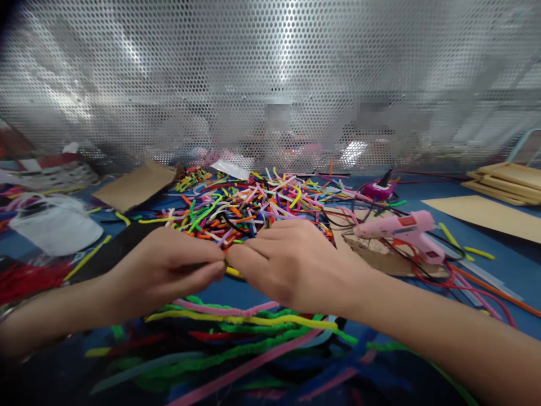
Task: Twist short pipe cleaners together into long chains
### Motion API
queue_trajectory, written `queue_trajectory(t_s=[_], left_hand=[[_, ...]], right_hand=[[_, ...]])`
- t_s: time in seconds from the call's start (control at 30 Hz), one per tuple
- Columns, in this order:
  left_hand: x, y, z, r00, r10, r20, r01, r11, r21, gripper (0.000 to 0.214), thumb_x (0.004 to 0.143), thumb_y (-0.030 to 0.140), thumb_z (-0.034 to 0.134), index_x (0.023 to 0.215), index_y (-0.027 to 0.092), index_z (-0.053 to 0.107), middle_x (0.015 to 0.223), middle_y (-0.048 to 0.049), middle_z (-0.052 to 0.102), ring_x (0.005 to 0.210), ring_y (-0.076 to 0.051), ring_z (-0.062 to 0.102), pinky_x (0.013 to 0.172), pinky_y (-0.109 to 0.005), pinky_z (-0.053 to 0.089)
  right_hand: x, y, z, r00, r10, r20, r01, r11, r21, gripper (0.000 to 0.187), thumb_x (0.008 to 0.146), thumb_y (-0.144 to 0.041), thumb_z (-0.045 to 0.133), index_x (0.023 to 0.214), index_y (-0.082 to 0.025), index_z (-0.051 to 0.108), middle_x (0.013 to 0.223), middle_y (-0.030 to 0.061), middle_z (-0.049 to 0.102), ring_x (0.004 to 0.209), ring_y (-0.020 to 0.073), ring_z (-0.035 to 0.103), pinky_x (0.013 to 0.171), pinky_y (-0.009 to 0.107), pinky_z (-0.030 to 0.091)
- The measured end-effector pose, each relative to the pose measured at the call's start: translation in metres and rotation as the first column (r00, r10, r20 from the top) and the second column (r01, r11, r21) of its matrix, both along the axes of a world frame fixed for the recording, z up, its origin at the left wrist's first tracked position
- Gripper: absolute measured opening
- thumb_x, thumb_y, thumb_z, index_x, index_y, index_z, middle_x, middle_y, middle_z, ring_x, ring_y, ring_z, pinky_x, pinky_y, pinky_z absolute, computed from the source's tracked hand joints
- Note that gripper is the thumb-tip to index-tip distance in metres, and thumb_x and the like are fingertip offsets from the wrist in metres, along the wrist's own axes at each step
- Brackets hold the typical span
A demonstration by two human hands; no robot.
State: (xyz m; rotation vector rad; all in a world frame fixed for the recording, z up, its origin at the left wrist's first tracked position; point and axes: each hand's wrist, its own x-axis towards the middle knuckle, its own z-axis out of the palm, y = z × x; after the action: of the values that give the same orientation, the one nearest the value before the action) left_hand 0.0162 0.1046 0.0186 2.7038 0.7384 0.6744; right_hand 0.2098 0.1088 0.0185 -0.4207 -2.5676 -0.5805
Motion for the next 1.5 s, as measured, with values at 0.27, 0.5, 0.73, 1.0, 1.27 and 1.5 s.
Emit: queue_trajectory(t_s=[0.27,0.5,0.73,1.0,1.27,1.5], left_hand=[[-0.011,0.001,0.007,0.966,0.006,-0.257,0.230,0.427,0.874,0.024,0.083,0.011,0.036,0.079,0.010,0.060,0.045,0.0039,0.049,0.038,-0.008,0.043,0.039,-0.024,0.029],[-0.015,0.000,0.015,0.965,-0.049,-0.256,0.248,0.476,0.844,0.020,0.083,0.012,0.040,0.081,0.012,0.060,0.047,0.0045,0.050,0.041,-0.007,0.045,0.039,-0.022,0.028],[-0.011,0.018,0.022,0.999,-0.046,0.008,0.047,0.985,-0.165,0.041,0.091,0.021,0.020,0.081,0.012,0.058,0.060,0.0003,0.058,0.058,-0.007,0.054,0.057,-0.015,0.042],[-0.002,0.011,0.014,0.974,-0.209,0.090,0.195,0.563,-0.803,0.033,0.089,0.020,0.027,0.070,0.012,0.052,0.051,0.0028,0.050,0.043,-0.004,0.042,0.043,-0.012,0.037],[0.000,0.009,0.005,0.993,-0.106,0.046,0.110,0.756,-0.645,0.022,0.083,0.020,0.043,0.067,0.011,0.055,0.056,0.0035,0.052,0.049,-0.004,0.042,0.043,-0.010,0.033],[0.001,0.001,-0.001,0.997,-0.078,-0.014,0.078,0.995,0.054,0.024,0.084,0.019,0.042,0.068,0.014,0.059,0.053,0.0045,0.053,0.049,-0.005,0.044,0.049,-0.015,0.033]], right_hand=[[-0.008,-0.007,0.002,0.973,-0.090,-0.214,-0.187,0.249,-0.950,0.027,0.083,-0.019,0.037,0.058,-0.016,0.032,0.050,-0.0073,0.025,0.044,0.0025,0.023,0.038,0.014,0.019],[-0.013,-0.004,-0.020,0.874,-0.080,-0.479,-0.482,-0.251,-0.839,0.024,0.086,-0.032,0.038,0.069,-0.015,0.043,0.044,-0.0100,0.028,0.034,0.0016,0.021,0.031,0.014,0.018],[0.008,0.001,0.013,0.991,0.002,-0.137,0.010,0.996,0.088,0.014,0.082,-0.013,0.044,0.083,-0.017,0.057,0.063,-0.0011,0.060,0.055,0.0085,0.048,0.049,0.023,0.035],[0.010,-0.005,0.010,0.962,0.016,0.271,-0.191,0.751,0.633,0.026,0.083,-0.008,0.039,0.088,-0.019,0.062,0.084,0.0026,0.065,0.069,0.0114,0.052,0.055,0.025,0.041],[0.001,-0.012,0.013,0.956,0.030,0.292,-0.171,0.866,0.470,0.026,0.085,-0.011,0.034,0.079,-0.014,0.060,0.060,0.0009,0.059,0.050,0.0089,0.049,0.045,0.024,0.035],[0.002,-0.016,0.013,0.987,0.019,0.162,0.011,0.984,-0.180,0.028,0.087,-0.015,0.030,0.063,-0.017,0.045,0.049,-0.0045,0.041,0.044,0.0072,0.031,0.045,0.022,0.024]])
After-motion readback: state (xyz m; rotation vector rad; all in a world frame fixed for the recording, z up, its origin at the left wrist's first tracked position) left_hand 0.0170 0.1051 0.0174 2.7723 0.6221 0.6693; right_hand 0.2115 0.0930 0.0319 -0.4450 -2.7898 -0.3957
